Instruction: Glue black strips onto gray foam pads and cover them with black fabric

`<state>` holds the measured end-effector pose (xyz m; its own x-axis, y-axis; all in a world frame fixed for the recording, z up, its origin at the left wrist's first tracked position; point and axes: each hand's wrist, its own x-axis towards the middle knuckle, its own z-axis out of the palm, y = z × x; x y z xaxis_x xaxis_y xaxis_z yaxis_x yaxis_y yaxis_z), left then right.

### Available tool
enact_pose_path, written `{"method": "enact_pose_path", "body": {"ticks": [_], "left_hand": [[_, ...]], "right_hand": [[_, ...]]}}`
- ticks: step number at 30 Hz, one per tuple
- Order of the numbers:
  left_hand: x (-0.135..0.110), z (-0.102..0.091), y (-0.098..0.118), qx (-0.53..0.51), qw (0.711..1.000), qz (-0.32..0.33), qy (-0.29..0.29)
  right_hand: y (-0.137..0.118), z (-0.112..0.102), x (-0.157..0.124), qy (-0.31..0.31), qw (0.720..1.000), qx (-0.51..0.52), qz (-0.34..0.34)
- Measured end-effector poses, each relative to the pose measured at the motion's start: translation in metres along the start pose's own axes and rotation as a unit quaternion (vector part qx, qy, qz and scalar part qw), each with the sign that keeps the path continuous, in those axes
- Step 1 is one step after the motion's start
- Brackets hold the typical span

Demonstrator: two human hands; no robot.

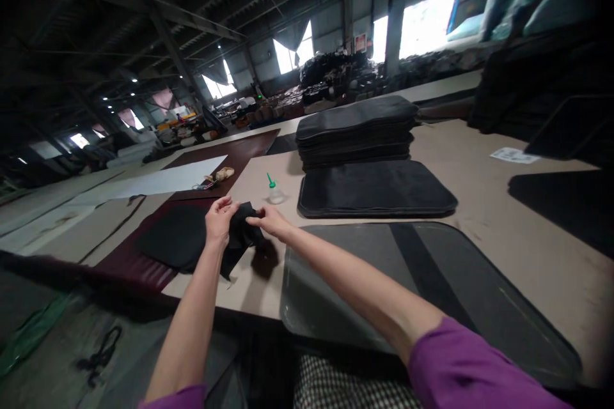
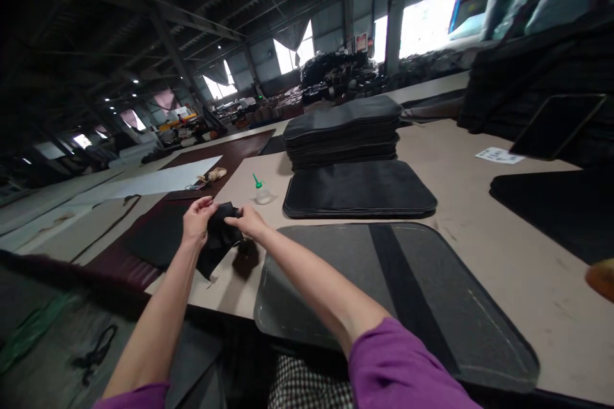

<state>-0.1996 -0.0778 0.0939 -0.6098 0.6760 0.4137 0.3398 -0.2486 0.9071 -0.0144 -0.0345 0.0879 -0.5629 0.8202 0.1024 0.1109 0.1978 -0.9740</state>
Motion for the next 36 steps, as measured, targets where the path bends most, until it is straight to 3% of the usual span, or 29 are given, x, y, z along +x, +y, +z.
{"method": "enact_pose_path", "body": {"ticks": [6, 12, 16, 19, 21, 23, 24, 26, 28, 29, 33, 36], "left_hand": [[0.009, -0.010, -0.018, 0.118, 0.993, 0.011, 0.002], [0.004, -0.035, -0.028, 0.317, 0.947, 0.007, -0.051], [-0.011, -0.039, -0.011, 0.405, 0.910, 0.018, -0.085], [-0.027, -0.032, 0.021, 0.436, 0.895, 0.061, -0.066], [-0.048, -0.022, 0.050, 0.391, 0.913, 0.068, -0.100], [-0.082, -0.009, 0.080, 0.241, 0.941, -0.005, -0.236], [-0.103, -0.001, 0.094, 0.128, 0.931, -0.074, -0.335], [-0.147, 0.017, 0.116, -0.071, 0.866, -0.205, -0.450], [-0.184, 0.037, 0.130, -0.190, 0.829, -0.282, -0.444], [-0.198, 0.047, 0.133, -0.222, 0.829, -0.304, -0.413], [-0.221, 0.076, 0.129, -0.213, 0.877, -0.332, -0.275], [-0.226, 0.080, 0.119, -0.184, 0.886, -0.332, -0.265]], "right_hand": [[-0.005, -0.014, -0.003, 0.036, 0.987, 0.149, 0.039], [-0.047, -0.080, -0.045, 0.013, 0.947, 0.319, -0.017], [-0.078, -0.128, -0.086, -0.028, 0.927, 0.370, -0.046], [-0.089, -0.147, -0.119, -0.070, 0.915, 0.391, -0.071], [-0.089, -0.152, -0.140, -0.086, 0.913, 0.386, -0.097], [-0.084, -0.152, -0.161, -0.092, 0.921, 0.363, -0.111], [-0.078, -0.151, -0.171, -0.095, 0.926, 0.348, -0.110], [-0.064, -0.147, -0.193, -0.109, 0.938, 0.313, -0.098], [-0.045, -0.143, -0.218, -0.134, 0.944, 0.291, -0.076], [-0.035, -0.140, -0.230, -0.145, 0.944, 0.291, -0.055], [0.002, -0.129, -0.283, -0.151, 0.931, 0.321, 0.092], [0.021, -0.125, -0.316, -0.143, 0.921, 0.340, 0.127]]}}
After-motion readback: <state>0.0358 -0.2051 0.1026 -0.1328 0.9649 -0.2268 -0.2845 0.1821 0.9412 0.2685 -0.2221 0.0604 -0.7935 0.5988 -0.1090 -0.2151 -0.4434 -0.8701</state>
